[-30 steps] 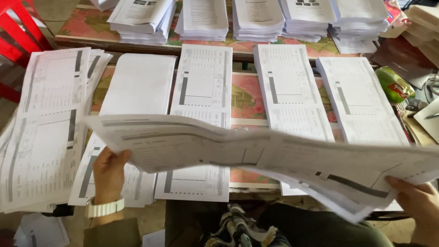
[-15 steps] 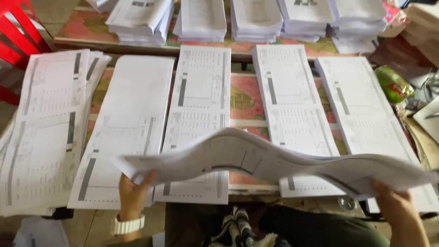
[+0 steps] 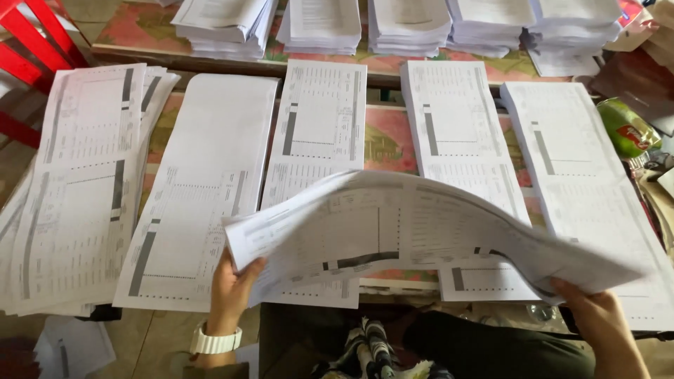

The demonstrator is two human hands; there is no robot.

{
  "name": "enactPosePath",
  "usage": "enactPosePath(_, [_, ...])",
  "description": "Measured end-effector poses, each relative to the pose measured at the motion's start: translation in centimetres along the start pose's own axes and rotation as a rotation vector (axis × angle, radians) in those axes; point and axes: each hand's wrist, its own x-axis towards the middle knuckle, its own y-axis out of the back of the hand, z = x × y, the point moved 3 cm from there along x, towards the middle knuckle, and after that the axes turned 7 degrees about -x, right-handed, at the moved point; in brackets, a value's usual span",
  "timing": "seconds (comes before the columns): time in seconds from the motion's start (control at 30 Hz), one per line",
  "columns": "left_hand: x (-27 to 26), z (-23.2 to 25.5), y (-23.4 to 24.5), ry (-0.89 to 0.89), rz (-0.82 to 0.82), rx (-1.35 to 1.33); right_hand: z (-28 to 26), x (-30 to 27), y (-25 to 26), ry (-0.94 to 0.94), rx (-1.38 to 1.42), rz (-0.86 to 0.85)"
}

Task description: The person sorts through a large stack of printed documents on a low table, picking up sheets, flipping them over, and placing them into separate piles. The person handles the papers by hand, organizing them into multiple stacks.

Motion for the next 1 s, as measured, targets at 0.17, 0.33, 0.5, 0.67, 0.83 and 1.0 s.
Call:
enactPosePath(0.17, [-0.9, 4.0, 1.8, -0.25, 0.01, -0.16, 0.7, 0.6, 2.9, -0.024, -0.156, 0.294])
enactPosePath(0.33, [-1.1, 1.4, 0.3, -0.057, 0.173, -0.053, -0.5, -1.1, -0.3, -0.092, -0.105, 0.093])
enactPosePath(0.5, [-1.2, 2.2, 0.9, -0.262, 0.182, -0.072, -0.8, 0.2, 0.5, -0.179, -0.065, 0.182])
enactPosePath(0.67, [-0.6, -0.8, 0.2, -0.147, 0.144, -0.188, -0.7, -2.0, -0.7, -0.081, 0.062, 0.044])
enactPosePath(0.83, [-1.1, -0.1, 0.4, -0.221, 0.205, -0.058, 1.7, 1.2, 0.6, -0.093, -0.091, 0.212])
enactPosePath(1.0, [-0.4, -2.8, 0.2, -0.154, 0.096, -0.192, 7.9, 7.9, -0.2, 0.165, 0.284, 0.045])
